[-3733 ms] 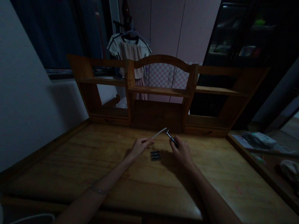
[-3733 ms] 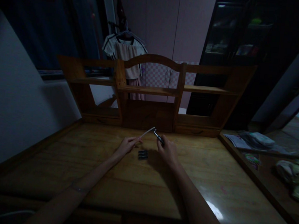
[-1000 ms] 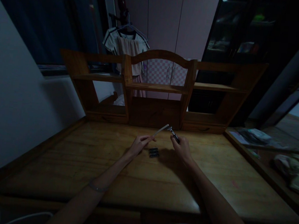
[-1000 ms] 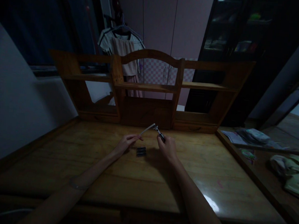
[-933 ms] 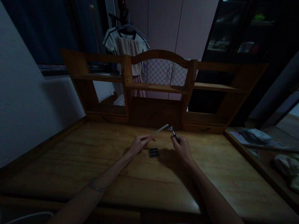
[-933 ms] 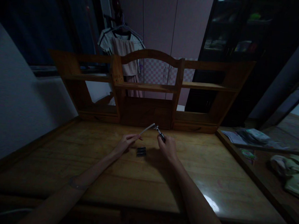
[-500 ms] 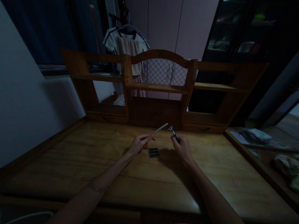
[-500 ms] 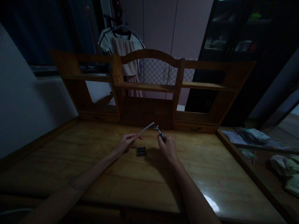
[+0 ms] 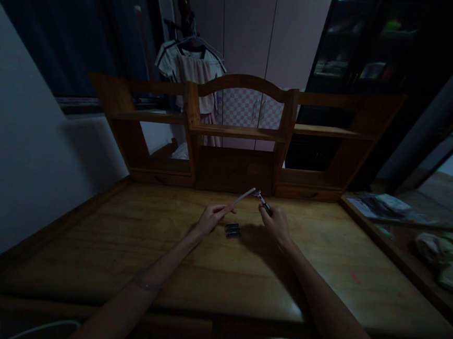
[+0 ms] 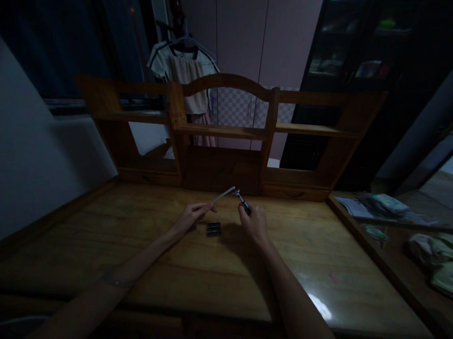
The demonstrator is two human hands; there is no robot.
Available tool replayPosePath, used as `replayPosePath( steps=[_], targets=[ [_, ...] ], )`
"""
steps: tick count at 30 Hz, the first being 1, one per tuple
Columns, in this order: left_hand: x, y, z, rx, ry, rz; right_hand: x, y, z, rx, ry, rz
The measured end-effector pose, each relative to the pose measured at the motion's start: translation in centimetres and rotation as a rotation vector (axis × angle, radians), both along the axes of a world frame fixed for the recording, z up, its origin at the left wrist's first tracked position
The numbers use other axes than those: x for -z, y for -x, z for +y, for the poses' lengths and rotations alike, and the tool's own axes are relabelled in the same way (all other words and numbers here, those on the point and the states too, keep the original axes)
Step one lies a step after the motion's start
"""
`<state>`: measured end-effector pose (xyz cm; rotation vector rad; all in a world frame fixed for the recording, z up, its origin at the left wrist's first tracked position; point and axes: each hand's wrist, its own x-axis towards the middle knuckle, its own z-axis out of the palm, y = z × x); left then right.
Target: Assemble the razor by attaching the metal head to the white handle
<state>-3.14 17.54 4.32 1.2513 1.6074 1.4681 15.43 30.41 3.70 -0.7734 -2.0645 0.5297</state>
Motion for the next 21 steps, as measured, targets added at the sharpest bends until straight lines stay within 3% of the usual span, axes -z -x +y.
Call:
replayPosePath(
  steps=[10,21],
  targets=[
    [-0.04,-0.01,-0.08,0.003,-0.002,0.009,0.0,0.08,-0.01,-0.025,0.036,0.041],
    [-0.39,-0.42,-0.24,-0.046,-0.105,0.096,-0.23,0.08,-0.3,-0.086,0.103,0.073]
  ],
)
